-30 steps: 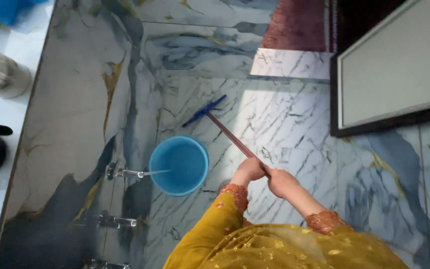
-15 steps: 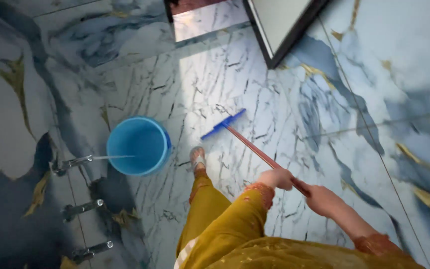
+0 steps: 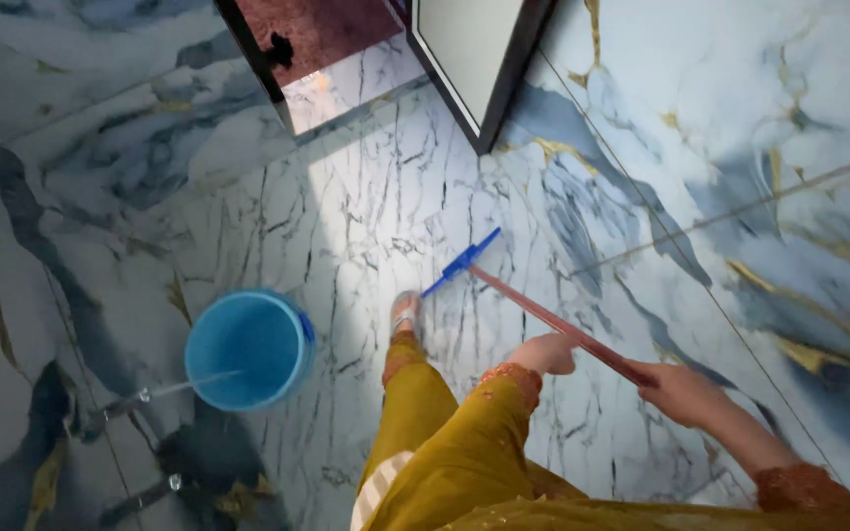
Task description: Cleaning the bathroom floor using a squeegee and a bucket of water.
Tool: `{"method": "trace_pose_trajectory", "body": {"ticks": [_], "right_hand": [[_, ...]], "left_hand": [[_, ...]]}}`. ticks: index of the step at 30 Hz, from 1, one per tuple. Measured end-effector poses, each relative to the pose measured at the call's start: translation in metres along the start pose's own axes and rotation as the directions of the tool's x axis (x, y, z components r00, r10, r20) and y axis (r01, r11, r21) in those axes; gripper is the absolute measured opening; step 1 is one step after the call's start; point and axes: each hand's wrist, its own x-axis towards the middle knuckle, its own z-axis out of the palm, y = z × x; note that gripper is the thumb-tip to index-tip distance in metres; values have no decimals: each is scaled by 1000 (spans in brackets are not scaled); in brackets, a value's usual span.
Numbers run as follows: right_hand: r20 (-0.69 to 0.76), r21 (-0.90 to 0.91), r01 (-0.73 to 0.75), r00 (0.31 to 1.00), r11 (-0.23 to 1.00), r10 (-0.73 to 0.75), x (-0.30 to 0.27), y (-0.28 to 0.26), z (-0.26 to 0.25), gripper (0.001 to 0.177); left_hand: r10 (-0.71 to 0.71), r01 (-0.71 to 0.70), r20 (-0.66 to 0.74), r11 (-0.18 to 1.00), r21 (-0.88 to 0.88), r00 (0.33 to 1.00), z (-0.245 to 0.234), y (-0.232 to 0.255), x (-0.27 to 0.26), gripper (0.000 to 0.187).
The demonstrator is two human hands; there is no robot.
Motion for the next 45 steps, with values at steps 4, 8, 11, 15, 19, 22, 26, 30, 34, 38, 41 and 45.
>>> {"method": "trace_pose_trajectory", "body": {"ticks": [4,8,11,15,19,22,26,30,34,38,41,45], "right_hand": [[-247,-9,207,948,978,-203,99,-30,-35,63],[-212,219,190,967,957,-144,189,-116,-114,59],[-191,331,172,975,928,-112,285,-170,-155,59],[-274,343,186,957,921,-91,368,-235,-212,57],[-248,372,132,968,919,-39,391,-266,-255,52],[-217,427,85,976,900,10,380,-265,-268,51],[-380,221,189,920,957,-94,404,-204,-213,51],[-59,299,-46,996,953,67,296,-195,-210,58],[-253,320,97,967,943,-13,259,-119,-120,56],[-25,394,-141,986,908,164,150,-91,-70,58],[54,408,-202,979,890,197,103,-33,11,62],[35,467,-157,987,870,160,55,59,136,68]], "left_hand": [[-75,75,-45,997,-9,996,-73,-45,7,51],[-185,178,-65,979,-97,981,-165,-103,7,52],[-254,234,-132,961,-146,958,-218,-187,27,53],[-363,325,-252,928,-181,897,-294,-260,22,48],[-523,489,-224,851,-193,822,-344,-275,19,47],[-503,470,-227,863,-184,834,-352,-269,19,44],[-476,453,-107,872,-184,873,-352,-224,19,45],[-292,290,-120,956,-37,949,-299,-207,41,41],[-149,155,-146,988,29,978,-241,-193,52,36],[-136,138,-204,990,-8,969,-195,-145,16,39],[-137,146,-84,983,108,987,-149,-109,-15,34],[-77,64,41,963,263,996,-76,-67,-40,29]]}}
